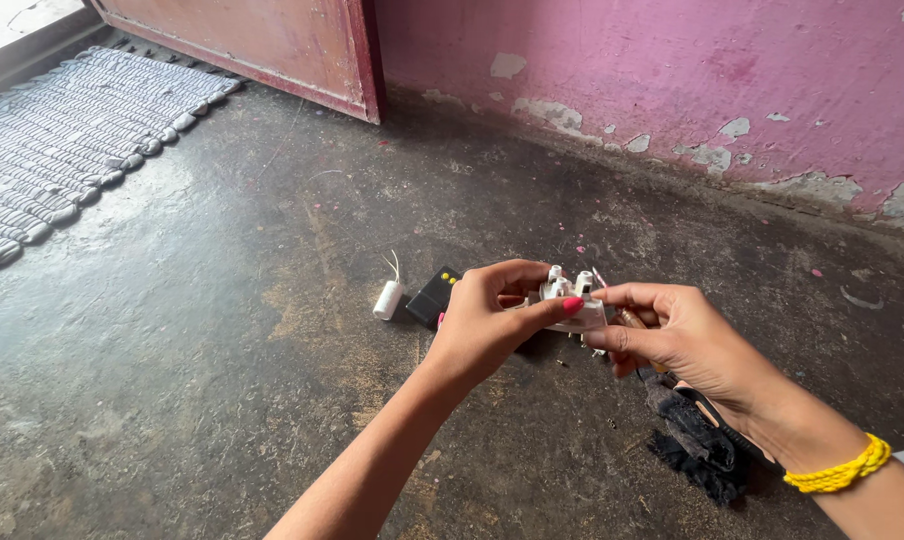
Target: The person assembles a white electrical socket by inserting metal pins and tightening screws with a screwdriver. They handle the socket parts and tools on the floor, securing the internal components.
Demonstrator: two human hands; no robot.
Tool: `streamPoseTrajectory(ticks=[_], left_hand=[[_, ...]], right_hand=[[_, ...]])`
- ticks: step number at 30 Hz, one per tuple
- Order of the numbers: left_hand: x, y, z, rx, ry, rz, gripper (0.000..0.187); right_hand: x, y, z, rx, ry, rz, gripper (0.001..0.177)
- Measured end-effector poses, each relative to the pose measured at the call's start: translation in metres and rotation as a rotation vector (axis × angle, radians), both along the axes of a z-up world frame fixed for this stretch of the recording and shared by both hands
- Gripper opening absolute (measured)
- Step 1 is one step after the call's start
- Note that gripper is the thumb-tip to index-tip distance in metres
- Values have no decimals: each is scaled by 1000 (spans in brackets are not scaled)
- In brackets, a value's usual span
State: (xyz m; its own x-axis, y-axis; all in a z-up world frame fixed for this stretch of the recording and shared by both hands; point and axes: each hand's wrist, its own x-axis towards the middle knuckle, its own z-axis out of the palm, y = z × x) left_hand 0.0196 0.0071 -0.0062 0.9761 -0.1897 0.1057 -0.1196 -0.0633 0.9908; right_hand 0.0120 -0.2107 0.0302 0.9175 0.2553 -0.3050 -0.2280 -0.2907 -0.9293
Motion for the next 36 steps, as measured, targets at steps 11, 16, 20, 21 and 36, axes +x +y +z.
streamPoseTrajectory(ticks=[11,16,20,21,36], left_hand=[[-6,-6,13,-108,212,37,45],[-10,-8,11,-193,261,65,47],[-12,-8,10,-249,269,38,47],[-12,-8,10,-262,270,29,46],[-11,-16,4,-280,44,-6,50]], right_hand=[[-3,-2,2,106,135,-36,37],[-3,1,-1,122,133,-97,40],[-5,3,-5,206,68,-89,42],[-6,4,-6,222,61,-92,42],[-11,3,-14,536,111,-217,53]])
